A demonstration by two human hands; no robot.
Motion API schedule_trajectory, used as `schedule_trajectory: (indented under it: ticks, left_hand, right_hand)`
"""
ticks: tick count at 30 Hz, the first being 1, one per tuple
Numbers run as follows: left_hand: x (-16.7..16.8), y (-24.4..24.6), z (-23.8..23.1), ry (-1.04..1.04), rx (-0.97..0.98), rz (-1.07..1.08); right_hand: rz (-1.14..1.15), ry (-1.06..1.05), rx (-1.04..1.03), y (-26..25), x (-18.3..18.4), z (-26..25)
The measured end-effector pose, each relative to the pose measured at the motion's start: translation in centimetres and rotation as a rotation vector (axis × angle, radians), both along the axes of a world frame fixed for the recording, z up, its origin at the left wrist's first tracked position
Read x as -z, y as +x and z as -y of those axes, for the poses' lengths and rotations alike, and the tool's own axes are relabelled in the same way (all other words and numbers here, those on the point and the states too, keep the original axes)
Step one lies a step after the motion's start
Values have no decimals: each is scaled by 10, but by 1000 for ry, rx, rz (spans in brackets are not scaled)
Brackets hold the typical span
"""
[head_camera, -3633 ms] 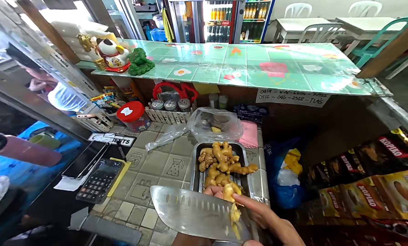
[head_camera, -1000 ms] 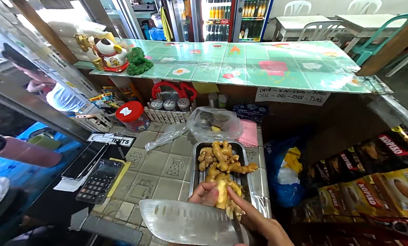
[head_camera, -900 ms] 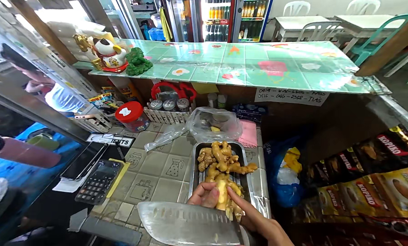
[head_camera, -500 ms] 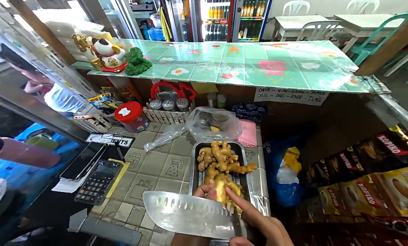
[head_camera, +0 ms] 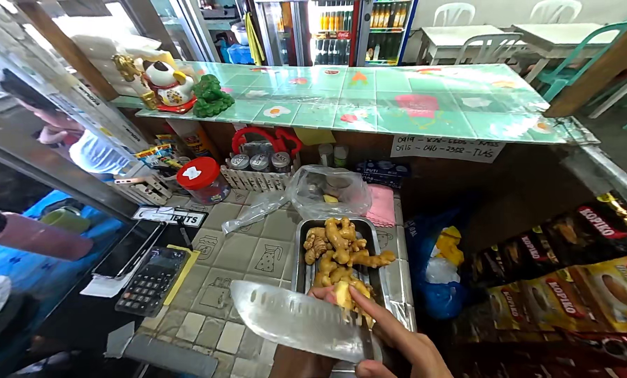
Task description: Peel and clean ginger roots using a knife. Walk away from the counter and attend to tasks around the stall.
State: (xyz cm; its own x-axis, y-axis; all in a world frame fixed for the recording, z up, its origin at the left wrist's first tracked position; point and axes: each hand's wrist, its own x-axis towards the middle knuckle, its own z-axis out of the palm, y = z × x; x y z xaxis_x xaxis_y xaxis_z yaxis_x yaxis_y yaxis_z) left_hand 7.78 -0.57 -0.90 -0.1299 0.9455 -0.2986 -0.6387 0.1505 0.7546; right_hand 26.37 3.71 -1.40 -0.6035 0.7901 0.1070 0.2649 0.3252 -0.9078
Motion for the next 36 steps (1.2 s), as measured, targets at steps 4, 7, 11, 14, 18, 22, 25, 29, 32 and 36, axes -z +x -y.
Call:
schedule_trajectory:
  ticks: [4, 7, 11, 14, 18, 22, 25, 29, 32, 36]
  left_hand:
    - [5, 0, 2, 5, 4, 38]
    - [5, 2, 0, 38, 12, -31]
    - [0, 2, 0, 29, -17, 10]
    - [-9, 5, 5, -54, -51, 69]
    - [-15, 6, 6, -119, -71, 64]
    - [-19, 7, 3, -164, -64, 58]
    - [-11, 6, 6, -74, -21, 24]
    - [-13, 4, 7, -48, 5, 28]
    - [-23, 7, 6, -168, -41, 35]
    - [-21, 5, 3, -154, -3, 90]
  right_hand:
    - [-10, -34, -40, 3, 1, -3]
    - [-23, -42, -43, 4, -2, -3]
    - [-39, -34, -11, 1, -1, -2]
    - [-29, -11, 10, 2, 1, -3]
    - [-23, -34, 5, 3, 2, -5]
    - [-62, -96, 5, 5, 1, -7]
    - [-53, -121, -58, 6, -2, -6]
    - [-57, -78, -36, 3, -3, -6]
    - [-43, -62, -10, 3, 0, -8]
    - [-31, -61, 51, 0, 4, -7]
